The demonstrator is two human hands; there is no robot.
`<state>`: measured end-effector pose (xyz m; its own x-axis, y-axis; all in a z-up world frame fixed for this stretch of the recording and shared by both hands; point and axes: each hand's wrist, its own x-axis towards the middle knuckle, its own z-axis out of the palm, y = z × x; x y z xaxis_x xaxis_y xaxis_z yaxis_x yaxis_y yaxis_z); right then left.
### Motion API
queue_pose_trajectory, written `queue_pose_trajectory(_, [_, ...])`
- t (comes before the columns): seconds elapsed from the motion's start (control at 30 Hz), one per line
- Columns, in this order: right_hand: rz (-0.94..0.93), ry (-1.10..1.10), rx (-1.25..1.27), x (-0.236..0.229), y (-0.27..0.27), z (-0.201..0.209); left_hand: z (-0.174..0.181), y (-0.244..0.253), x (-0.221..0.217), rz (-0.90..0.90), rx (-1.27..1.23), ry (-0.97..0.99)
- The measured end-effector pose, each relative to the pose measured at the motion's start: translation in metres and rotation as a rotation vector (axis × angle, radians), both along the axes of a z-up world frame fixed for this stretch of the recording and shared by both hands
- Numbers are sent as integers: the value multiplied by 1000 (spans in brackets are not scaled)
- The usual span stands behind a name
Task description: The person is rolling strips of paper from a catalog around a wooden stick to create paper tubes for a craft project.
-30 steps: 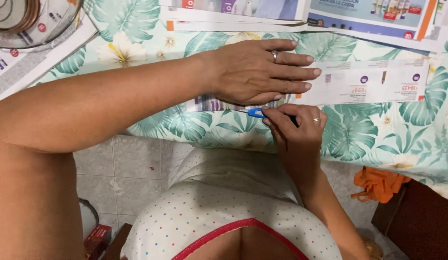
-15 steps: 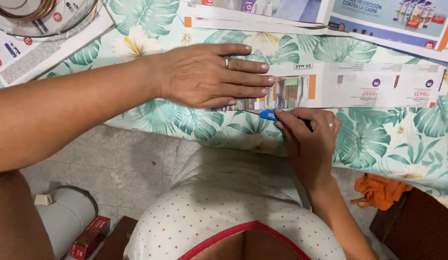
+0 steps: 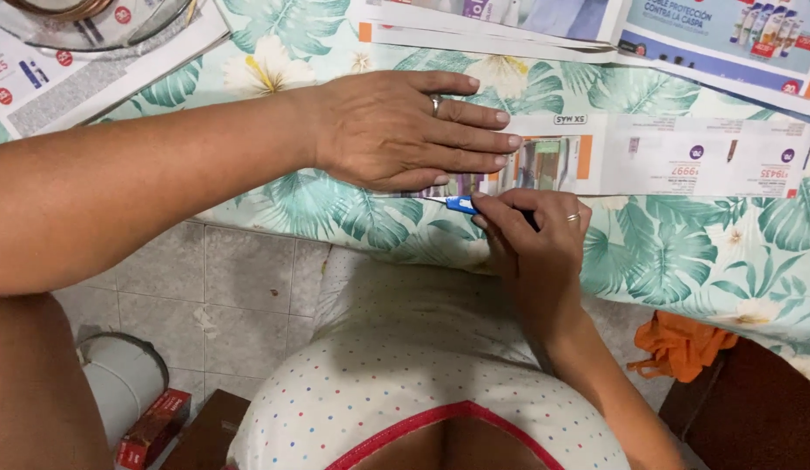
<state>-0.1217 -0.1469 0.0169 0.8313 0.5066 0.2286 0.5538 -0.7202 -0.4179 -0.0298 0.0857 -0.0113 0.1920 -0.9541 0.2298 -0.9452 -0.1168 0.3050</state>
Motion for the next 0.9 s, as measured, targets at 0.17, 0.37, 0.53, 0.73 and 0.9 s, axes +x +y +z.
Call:
queue_pose_trajectory(0.17, [14, -1, 18, -1, 12, 2, -4, -1, 0, 5, 30, 42])
queue_pose_trajectory(0.37, [33, -30, 36, -1, 21, 3, -5, -2, 0, 7, 30, 49])
queue_pose_trajectory(0.53, [9, 21, 26, -5, 16, 0, -5, -2, 0, 15, 84, 39])
queue_pose_trajectory(0.73, [0, 16, 29, -6, 18, -6, -5, -1, 0, 7, 69, 54])
queue_pose_trajectory(0.9, [41, -24, 42, -5, 28, -6, -3, -1, 0, 4, 121, 69])
